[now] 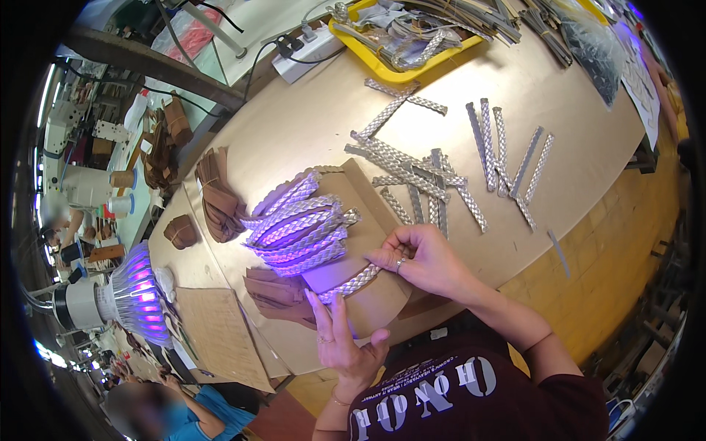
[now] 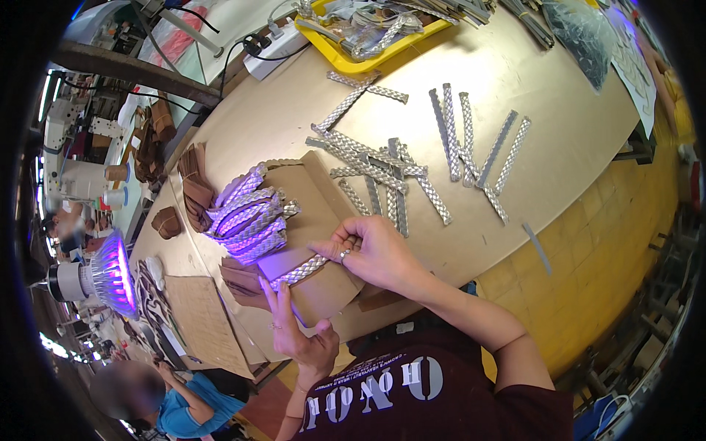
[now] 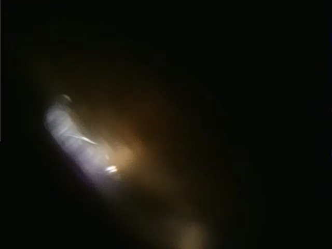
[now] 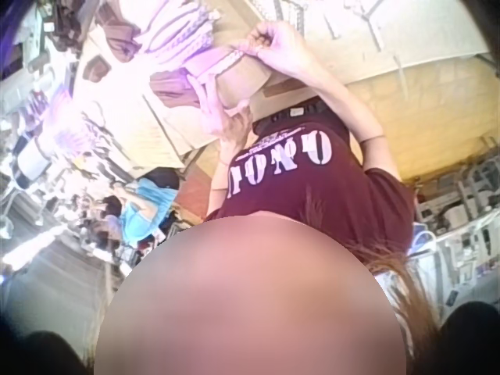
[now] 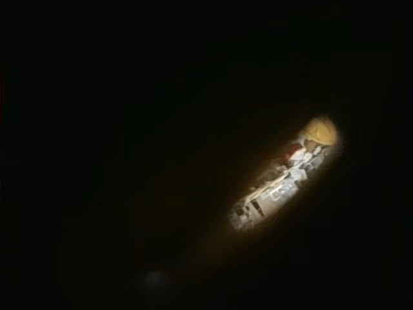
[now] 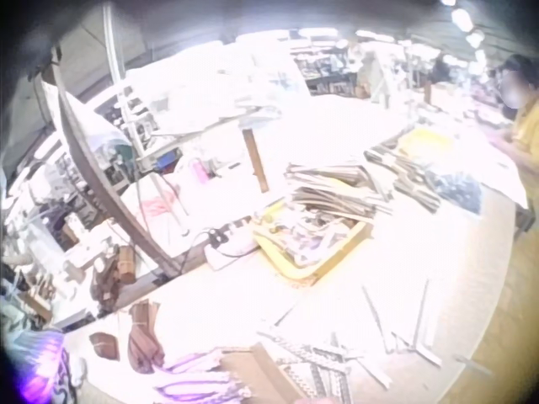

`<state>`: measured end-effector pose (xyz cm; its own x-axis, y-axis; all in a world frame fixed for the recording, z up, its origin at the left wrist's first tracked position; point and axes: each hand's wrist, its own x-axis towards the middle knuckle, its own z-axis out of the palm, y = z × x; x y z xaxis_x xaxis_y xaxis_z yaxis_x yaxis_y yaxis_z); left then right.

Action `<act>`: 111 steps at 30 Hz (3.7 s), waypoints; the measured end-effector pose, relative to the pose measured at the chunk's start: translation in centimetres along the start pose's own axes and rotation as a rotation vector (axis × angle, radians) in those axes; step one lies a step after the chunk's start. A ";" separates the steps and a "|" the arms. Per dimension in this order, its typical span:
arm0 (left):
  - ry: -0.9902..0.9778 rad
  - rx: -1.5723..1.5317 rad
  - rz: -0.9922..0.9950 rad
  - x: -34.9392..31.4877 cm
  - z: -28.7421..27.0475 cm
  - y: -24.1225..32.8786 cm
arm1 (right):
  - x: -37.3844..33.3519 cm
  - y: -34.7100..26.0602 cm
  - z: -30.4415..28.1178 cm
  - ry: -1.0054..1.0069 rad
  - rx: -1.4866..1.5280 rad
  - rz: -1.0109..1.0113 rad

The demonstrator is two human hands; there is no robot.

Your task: The person wraps silver braided material around a cylindrical cardboard form under a UV lamp. They repeatedly pick up braided strips, wrap them around the form, and adjust the placement. The person also handles brown paper pieces and places them on the form.

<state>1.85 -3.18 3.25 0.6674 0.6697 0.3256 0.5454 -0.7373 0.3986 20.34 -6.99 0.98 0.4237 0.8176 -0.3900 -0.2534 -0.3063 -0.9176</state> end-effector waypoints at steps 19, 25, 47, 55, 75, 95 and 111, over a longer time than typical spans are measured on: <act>0.314 0.054 0.001 -1.4 -0.2 0.4 | -1.9 -3.0 0.5 0.057 -0.007 -0.432; 0.501 0.139 0.071 0.0 -1.1 -1.4 | 2.5 -7.5 0.0 0.191 -0.264 -0.512; 0.043 -0.356 0.294 -9.5 2.4 -1.8 | -8.7 2.2 -4.4 -0.114 -1.038 -0.251; -0.101 -0.090 0.076 -9.0 4.9 -0.3 | -8.7 2.3 -4.7 -0.172 -1.063 -0.257; 0.141 -0.808 -0.076 -0.1 -2.4 1.8 | -8.1 -3.2 3.2 -0.021 0.793 -0.209; 0.110 -1.015 -0.259 1.4 -1.9 1.8 | -7.9 -3.4 3.8 -0.116 0.924 -0.150; -0.038 -1.192 -0.700 3.5 -2.3 -5.5 | -2.3 -1.6 2.7 0.146 0.154 -0.377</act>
<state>-0.02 3.44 4.21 0.4608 0.8484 -0.2605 0.0236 0.2818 0.9592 17.48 -7.05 3.52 0.6270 0.7776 -0.0470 -0.1800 0.0859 -0.9799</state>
